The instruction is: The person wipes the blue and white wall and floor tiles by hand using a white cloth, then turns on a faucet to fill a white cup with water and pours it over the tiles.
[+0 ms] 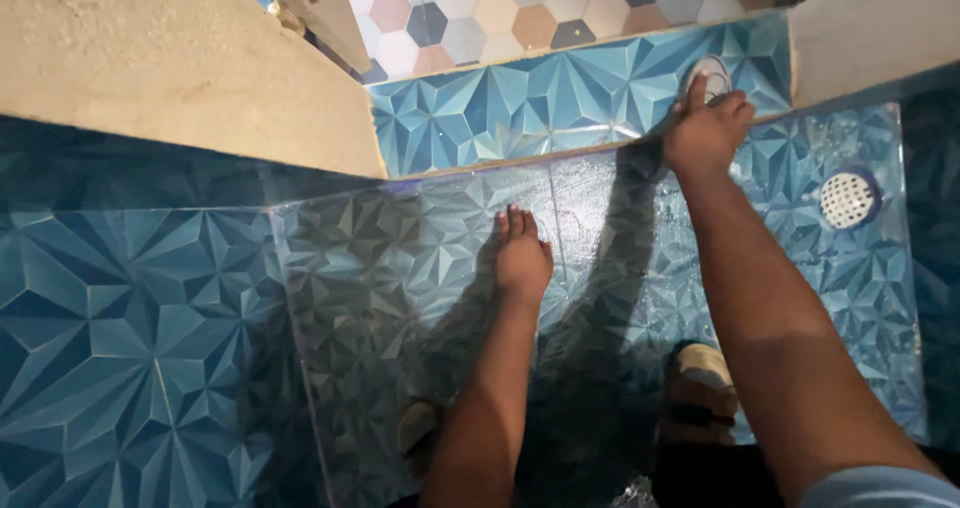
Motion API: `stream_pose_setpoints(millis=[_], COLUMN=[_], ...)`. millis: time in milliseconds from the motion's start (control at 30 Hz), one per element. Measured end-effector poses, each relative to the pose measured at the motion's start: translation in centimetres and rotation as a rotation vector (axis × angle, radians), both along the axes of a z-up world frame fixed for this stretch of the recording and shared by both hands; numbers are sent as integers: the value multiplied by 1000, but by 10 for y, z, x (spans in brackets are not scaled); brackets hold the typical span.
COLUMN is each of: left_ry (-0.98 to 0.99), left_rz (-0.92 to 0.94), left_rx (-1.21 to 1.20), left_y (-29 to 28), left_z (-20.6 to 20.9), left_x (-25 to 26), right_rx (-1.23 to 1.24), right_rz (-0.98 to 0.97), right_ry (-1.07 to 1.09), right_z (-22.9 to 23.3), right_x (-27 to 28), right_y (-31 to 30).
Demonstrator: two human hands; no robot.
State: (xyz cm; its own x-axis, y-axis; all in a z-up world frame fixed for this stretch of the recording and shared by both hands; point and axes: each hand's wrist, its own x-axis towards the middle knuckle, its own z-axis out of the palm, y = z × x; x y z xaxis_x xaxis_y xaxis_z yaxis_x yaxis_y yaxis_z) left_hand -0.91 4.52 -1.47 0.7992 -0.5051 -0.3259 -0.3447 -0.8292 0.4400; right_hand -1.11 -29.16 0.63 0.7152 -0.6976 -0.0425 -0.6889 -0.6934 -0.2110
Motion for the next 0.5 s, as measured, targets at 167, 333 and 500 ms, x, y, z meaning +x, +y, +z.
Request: stream_pose_setpoints(millis=[167,333,500], left_ry=[-110,-107,-137], left_rz=[54,28,71], left_rx=[-216,-102,-108], left_y=[-25,-25,-18], left_z=[12,7,4], left_x=[-3,1,0], right_rx=[-9,98,-50], right_rz=[202,165,-71], right_ry=[-71,110,-96], right_z=[4,28,-13], right_x=[30,3,-14], right_y=[129,73,20])
